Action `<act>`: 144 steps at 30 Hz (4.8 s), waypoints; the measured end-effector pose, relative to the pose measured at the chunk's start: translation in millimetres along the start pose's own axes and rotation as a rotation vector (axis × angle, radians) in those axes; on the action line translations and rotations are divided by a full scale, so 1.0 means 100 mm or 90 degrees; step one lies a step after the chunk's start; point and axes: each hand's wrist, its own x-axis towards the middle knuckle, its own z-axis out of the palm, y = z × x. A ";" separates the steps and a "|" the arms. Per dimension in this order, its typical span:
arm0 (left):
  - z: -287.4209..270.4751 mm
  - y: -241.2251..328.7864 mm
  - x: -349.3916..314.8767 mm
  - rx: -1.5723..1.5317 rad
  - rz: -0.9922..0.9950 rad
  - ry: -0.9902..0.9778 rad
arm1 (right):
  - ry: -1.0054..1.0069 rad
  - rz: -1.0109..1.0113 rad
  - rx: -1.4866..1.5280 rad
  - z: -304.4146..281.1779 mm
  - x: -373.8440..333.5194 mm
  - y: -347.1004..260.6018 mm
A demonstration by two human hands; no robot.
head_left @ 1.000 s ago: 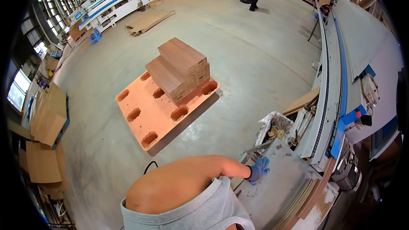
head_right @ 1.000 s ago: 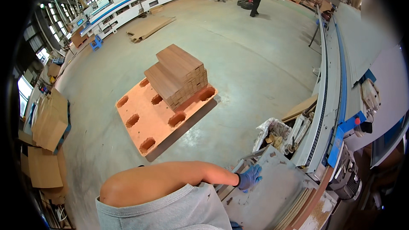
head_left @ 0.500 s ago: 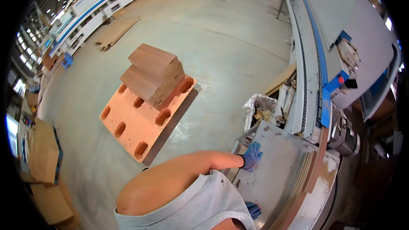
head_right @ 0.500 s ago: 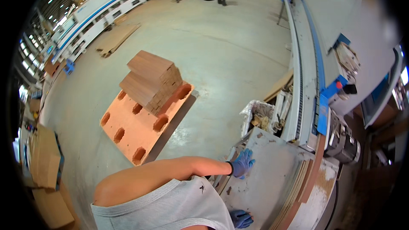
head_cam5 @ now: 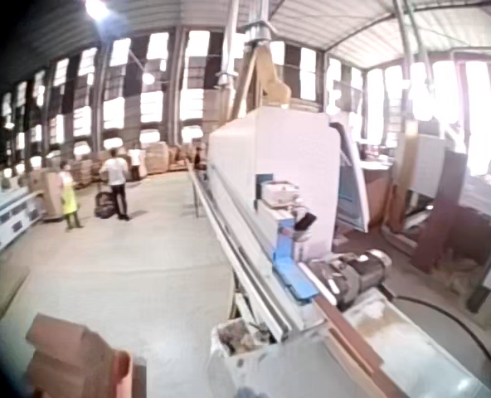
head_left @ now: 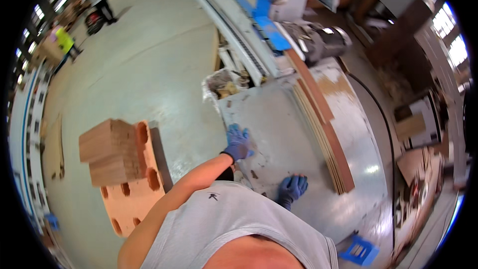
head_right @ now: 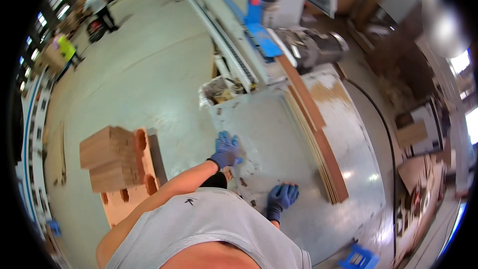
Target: The person takes wooden boards from a pallet, feeds them through an edge banding machine on a table, and stacks the finished boards onto the pallet.
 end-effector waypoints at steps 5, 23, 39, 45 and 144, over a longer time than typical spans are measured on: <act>-0.19 0.07 -0.08 0.003 0.020 -0.009 | -0.016 0.032 -0.016 -0.07 0.03 0.02; -0.22 0.08 -0.10 0.021 0.042 0.001 | -0.060 0.131 0.059 -0.27 0.34 -0.03; -0.08 0.09 -0.01 0.063 0.076 0.024 | 0.026 0.254 0.166 -0.12 1.48 0.66; -0.12 0.11 -0.03 0.073 0.073 0.016 | -0.007 0.290 0.156 -0.16 1.52 0.83; 0.63 -1.66 -0.68 -0.936 0.108 0.130 | -1.269 -0.103 0.621 -0.20 1.74 -0.63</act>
